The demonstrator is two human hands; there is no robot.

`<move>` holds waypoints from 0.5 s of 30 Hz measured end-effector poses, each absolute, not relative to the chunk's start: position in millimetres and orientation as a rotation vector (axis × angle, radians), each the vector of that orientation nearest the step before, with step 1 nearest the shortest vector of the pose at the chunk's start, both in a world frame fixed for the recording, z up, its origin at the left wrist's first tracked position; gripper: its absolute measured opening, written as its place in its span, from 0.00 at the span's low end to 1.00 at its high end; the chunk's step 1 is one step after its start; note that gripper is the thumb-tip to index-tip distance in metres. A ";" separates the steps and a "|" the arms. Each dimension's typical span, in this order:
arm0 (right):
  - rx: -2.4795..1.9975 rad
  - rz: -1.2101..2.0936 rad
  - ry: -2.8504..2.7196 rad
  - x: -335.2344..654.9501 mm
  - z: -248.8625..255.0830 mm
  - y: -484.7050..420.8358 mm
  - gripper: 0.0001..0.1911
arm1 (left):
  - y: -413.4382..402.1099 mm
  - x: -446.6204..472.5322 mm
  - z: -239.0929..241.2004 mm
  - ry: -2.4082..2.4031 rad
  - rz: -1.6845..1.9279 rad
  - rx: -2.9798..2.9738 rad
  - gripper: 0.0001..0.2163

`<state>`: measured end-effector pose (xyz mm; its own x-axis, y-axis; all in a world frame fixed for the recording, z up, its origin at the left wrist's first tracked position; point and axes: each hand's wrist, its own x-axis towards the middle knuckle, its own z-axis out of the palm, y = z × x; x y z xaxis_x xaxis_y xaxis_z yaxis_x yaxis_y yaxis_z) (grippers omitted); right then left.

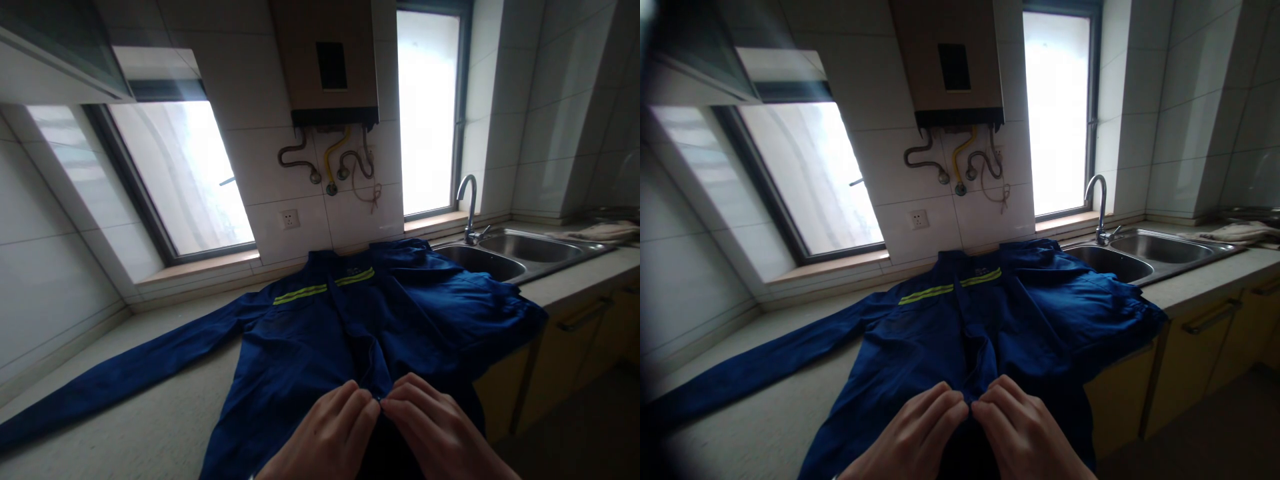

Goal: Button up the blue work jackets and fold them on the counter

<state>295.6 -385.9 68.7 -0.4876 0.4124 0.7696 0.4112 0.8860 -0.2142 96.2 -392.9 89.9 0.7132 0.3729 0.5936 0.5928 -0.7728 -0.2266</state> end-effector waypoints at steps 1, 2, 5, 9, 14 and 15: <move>-0.583 -0.001 -2.128 295.8 68.3 -385.9 0.11 | -393.6 96.3 89.5 -0.748 -0.752 -2.514 0.14; -0.576 0.000 -2.121 295.9 67.8 -385.6 0.11 | -394.3 96.2 88.7 -0.754 -0.763 -2.511 0.14; -0.554 0.024 -2.068 295.5 66.1 -384.2 0.11 | -394.7 95.8 86.7 -0.750 -0.810 -2.533 0.13; -0.595 -0.030 -1.831 294.2 62.4 -383.9 0.06 | -392.0 97.5 88.3 -0.730 -0.894 -2.600 0.11; -0.716 -0.113 -1.645 290.3 39.4 -393.7 0.07 | -388.8 95.7 87.1 -0.735 -0.893 -2.542 0.11; -0.730 -0.035 -1.670 288.0 30.9 -396.1 0.08 | -388.8 94.8 85.0 -0.723 -0.895 -2.495 0.12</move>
